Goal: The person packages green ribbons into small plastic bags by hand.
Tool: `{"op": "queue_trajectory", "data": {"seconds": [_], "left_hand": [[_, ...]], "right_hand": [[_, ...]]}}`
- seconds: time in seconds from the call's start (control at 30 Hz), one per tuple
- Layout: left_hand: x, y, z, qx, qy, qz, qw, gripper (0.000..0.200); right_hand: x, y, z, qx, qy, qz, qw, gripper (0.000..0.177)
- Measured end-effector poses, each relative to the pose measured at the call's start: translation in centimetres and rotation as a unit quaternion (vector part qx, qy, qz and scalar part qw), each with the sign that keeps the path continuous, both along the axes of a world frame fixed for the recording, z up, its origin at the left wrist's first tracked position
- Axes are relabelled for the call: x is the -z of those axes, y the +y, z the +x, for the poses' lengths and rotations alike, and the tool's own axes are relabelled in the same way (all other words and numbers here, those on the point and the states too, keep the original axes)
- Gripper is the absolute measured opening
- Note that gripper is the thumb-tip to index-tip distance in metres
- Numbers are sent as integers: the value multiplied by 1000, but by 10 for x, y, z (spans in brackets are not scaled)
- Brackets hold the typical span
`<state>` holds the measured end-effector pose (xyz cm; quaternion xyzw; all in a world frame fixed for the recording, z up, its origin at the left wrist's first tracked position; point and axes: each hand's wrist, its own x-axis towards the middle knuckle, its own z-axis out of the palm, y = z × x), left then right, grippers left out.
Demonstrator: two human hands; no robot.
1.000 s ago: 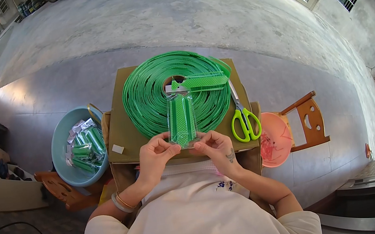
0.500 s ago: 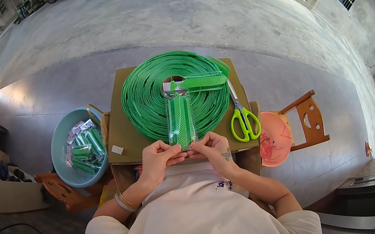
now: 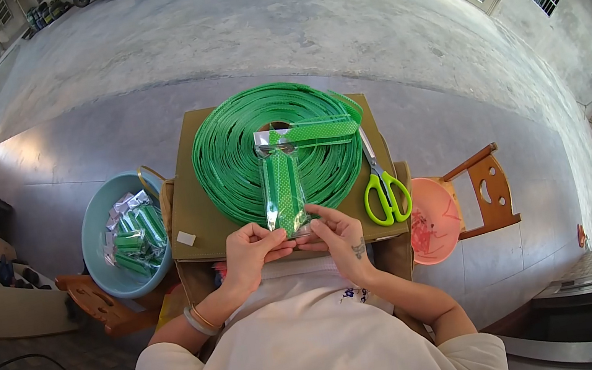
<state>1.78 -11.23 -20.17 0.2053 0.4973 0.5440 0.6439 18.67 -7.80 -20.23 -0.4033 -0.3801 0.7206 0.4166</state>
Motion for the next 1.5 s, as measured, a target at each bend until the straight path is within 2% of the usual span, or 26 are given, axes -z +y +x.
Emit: {"op": "queue_trajectory", "data": {"seconds": [0.13,0.17,0.23,0.33,0.43,0.53,0.63,0.73,0.93,1.03,1.13,1.2,1.23,1.27,1.33,1.4,1.5], "left_hand": [[-2,-2,1,12,30,25,999,14],[-2,-3,2,17,33,34,999,14],[-1,-5,4,26,39,52,998,15],[-1,-5,4,23,72,98,992,14],[-13,-3,3,-10,-1,105,994,16],[-29,3,0,8,-74,102,992,25],[-32,9,4,128,97,110,981,24],[-32,13,-5,210,174,74,959,21],[-38,11,-13,249,92,139,954,23],[-38,13,-15,190,120,192,955,24],[-43,18,-11,97,35,232,967,22],[-38,19,-17,83,161,219,959,21],[-37,20,-20,76,223,209,949,21],[-38,22,-28,38,242,206,947,20],[-44,29,-58,-37,278,199,939,18],[-48,38,-106,-168,185,192,949,17],[-33,22,-193,-256,242,132,926,19]], "right_hand": [[-6,7,-3,30,22,-15,999,14],[-4,9,-3,20,-6,8,1000,13],[2,14,-4,0,-63,55,996,19],[0,15,-5,21,1,45,999,25],[-11,12,-3,39,-3,87,995,26],[-19,11,-1,26,5,105,994,25],[-30,8,-2,-14,-17,114,993,25],[-24,12,1,5,-2,136,991,25],[-31,17,8,29,-30,171,984,26],[-38,18,13,46,-77,201,975,26],[-40,16,11,21,-96,213,972,24],[-40,12,6,-14,-102,192,976,23],[-35,12,7,-47,-129,213,967,13],[-36,13,6,-39,-98,207,973,12],[-39,17,5,-20,-34,191,981,11],[-40,27,18,7,-62,227,972,13],[-45,44,41,61,-131,262,954,12]]}}
